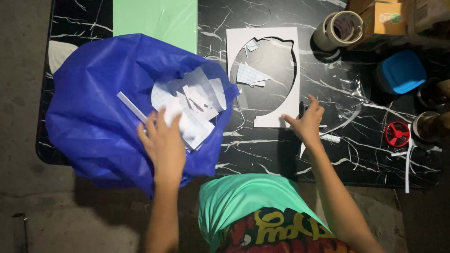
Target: Gathering and placing paper scraps into a blue bag on a desk.
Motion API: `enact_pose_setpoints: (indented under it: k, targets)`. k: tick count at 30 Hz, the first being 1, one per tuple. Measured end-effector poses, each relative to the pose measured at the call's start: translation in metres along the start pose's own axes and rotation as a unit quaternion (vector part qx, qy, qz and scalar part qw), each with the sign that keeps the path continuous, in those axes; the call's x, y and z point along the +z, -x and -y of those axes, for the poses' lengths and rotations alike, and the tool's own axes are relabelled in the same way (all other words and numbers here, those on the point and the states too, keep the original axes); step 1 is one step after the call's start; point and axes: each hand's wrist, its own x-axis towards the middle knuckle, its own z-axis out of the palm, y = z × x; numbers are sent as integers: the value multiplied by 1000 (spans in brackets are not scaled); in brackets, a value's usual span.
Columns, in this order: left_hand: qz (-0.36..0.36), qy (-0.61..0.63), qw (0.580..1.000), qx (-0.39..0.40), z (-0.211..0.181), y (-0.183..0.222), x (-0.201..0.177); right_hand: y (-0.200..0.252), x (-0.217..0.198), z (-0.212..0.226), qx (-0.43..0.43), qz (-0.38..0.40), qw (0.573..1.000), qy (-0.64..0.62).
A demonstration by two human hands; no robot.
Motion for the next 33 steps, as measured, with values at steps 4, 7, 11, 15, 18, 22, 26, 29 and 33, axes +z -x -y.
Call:
enact_pose_setpoints:
  k: [4,7,11,15,18,22,26,29,33]
  targets:
    - [102,-110,989,11,12,24,38,-1,-13,29,65,41,997,3]
    - [168,-25,984,-47,-10,24,19,-6,-29,35,129,103,976,-141]
    - [96,151,984,2,-42,26,17,3,-56,46,136,157,923,-324]
    - [160,472,867,27,-82,17,31,16,-79,65,105,148,875,-449]
    - [114,500,858,3,-97,0,45,21,-81,44,46,140,871,-468]
    - [-24,507,862,15,-103,-27,10,39,-126,48,-49,98,938,-328]
    - [-12,365,905,216,-148,-30,-29,66,-180,86,-151,5,982,-115]
    - [-32,322,893,312,-197,-28,-38,79,-203,93,-194,-41,975,-104]
    - [-49,290,878,377,-229,-41,-26,96,-226,137,-219,-85,946,-221]
